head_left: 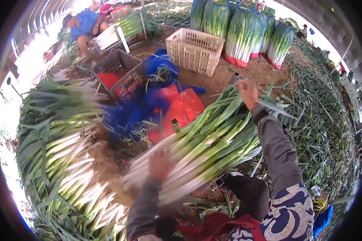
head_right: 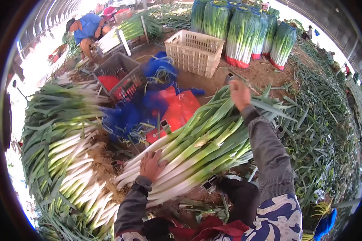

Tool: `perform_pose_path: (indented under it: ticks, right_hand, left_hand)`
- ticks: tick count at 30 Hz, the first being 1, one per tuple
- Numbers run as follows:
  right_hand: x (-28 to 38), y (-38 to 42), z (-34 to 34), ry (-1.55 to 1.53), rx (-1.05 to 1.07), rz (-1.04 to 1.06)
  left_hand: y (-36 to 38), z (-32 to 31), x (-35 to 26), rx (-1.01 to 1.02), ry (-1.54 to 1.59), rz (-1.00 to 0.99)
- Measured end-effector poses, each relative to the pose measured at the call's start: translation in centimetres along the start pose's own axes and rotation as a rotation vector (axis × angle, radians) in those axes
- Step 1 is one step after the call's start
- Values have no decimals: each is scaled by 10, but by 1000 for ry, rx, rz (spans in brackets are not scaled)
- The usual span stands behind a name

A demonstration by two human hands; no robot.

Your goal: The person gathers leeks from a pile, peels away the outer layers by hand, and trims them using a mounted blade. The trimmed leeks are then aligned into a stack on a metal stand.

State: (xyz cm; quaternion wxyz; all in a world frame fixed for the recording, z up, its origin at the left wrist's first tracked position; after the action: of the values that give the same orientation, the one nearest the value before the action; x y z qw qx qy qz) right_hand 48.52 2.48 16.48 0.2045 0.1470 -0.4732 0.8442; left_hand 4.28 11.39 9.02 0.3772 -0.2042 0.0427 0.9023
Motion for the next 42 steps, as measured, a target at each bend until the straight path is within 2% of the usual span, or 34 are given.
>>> perform_pose_path:
  ticks: [2,5,8,10,11,12,14,17,19,21,24,30,33,36,37,42]
  right_hand:
    - [84,2,-7,-44,308,238]
    - [163,36,-25,202,856,574]
    - [136,131,-66,227,975,634]
    - [140,125,-69,240,1093,615]
    - [146,117,-65,226,1168,575]
    - [149,113,-61,221,1237,536]
    - [152,114,-60,218,1195,539]
    - [154,113,-60,205,1148,561]
    - [159,108,-59,175,1103,614]
    - [161,102,-56,161,1106,635]
    - [161,87,-48,168,1115,637]
    - [142,81,-58,243,1100,652]
    - [144,81,-64,280,1124,562]
    - [130,97,-58,352,998,599]
    - [127,106,-53,328,953,585]
    - [145,108,-54,276,1006,574]
  left_hand:
    - [2,0,0,-26,29,2]
    - [0,2,2,25,82,26]
    - [0,-7,9,-69,81,-29]
    - [-3,-14,26,-42,163,-25]
    - [0,-11,42,-66,237,-18]
    - [16,3,55,-164,157,60]
    - [45,44,85,-366,-9,193]
    - [105,67,147,-509,-210,581]
    - [121,60,145,-274,455,852]
    - [127,45,155,-206,569,810]
    - [121,30,147,-333,348,689]
    - [113,23,140,-442,265,418]
    - [98,27,140,-418,205,424]
    - [109,28,127,-282,107,276]
    - [108,25,126,-278,95,278]
    - [100,23,125,-277,-42,319]
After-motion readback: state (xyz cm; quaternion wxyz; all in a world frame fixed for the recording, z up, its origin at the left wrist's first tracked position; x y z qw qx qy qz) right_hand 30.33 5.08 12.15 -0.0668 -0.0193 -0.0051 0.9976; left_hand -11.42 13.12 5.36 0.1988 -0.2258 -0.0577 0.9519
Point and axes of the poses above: each hand's wrist, its own y-axis away from the middle knuckle, its own z-axis out of the back of the hand, x = y × z, the point moved 2 cm from there along -y, towards the middle knuckle, and after that the axes turned 9 degrees about z, right-handed, at the moved point
